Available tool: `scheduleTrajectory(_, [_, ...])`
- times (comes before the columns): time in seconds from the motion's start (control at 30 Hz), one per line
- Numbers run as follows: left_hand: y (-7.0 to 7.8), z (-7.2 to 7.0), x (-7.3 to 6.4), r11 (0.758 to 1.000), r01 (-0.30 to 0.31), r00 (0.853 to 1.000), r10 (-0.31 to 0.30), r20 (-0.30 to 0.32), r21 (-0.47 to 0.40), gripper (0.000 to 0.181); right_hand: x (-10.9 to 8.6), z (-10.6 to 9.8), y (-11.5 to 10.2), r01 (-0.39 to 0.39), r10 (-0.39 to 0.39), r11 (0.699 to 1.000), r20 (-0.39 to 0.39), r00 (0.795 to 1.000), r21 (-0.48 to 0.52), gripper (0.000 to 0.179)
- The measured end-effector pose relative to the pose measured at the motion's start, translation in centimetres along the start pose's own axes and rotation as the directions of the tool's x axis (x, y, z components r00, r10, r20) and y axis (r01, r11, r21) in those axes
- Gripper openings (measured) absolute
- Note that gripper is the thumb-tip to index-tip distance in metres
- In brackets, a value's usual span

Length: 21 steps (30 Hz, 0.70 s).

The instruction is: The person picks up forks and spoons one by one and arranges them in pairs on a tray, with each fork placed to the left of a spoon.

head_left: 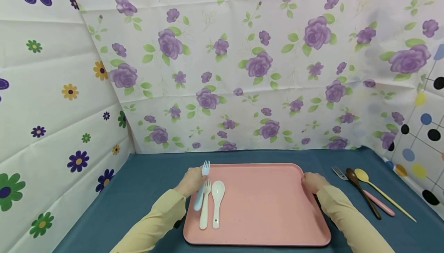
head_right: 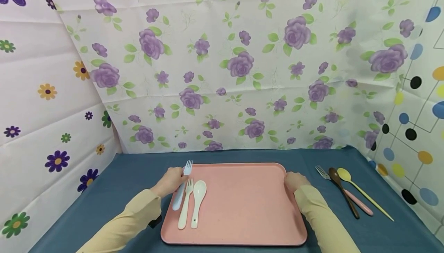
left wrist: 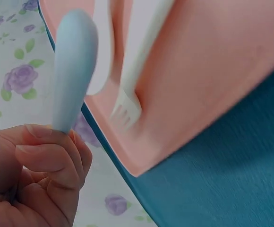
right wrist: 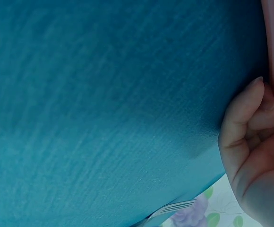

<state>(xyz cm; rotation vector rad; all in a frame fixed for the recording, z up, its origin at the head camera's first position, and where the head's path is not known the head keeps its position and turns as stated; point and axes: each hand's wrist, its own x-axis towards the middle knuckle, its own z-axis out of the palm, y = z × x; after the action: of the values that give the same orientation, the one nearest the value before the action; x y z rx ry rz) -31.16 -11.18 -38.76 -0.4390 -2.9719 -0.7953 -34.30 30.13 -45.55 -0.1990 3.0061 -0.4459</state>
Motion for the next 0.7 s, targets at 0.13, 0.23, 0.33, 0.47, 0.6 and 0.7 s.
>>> scheduleTrajectory(0.13, [0.6,0.2,-0.1,1.000,0.008,1.000,-0.008,-0.002,-0.019,0.017,0.7,0.7,1.1,0.021,-0.021,1.000,-0.007,1.000,-0.009,0.034])
scheduleTrajectory(0.23, [1.1,0.4,0.0,0.999,0.022,1.000,-0.021,0.017,-0.024,0.020,0.6,0.5,0.9,0.013,-0.013,1.000,0.003,1.000,0.003,0.034])
scheduleTrajectory(0.33, [1.6,0.6,0.2,0.999,0.033,0.999,-0.032,0.039,-0.036,0.031,-0.2,-0.3,-0.2,-0.011,0.011,1.000,0.023,1.000,0.025,0.032])
scheduleTrajectory(0.47, [2.3,0.9,0.3,0.998,0.014,0.999,-0.011,0.043,-0.056,0.037,-0.4,-0.4,-0.3,-0.006,0.006,1.000,0.020,1.000,0.009,0.031])
scheduleTrajectory(0.6, [3.1,1.2,0.3,0.999,-0.030,0.999,0.031,0.033,-0.036,0.042,-0.3,-0.2,-0.1,-0.002,0.002,1.000,0.015,1.000,-0.001,0.031])
scheduleTrajectory(0.7, [3.8,1.4,0.2,0.997,-0.041,0.999,0.043,0.032,-0.060,0.042,-0.2,-0.1,0.0,0.000,0.000,1.000,0.010,1.000,0.004,0.031])
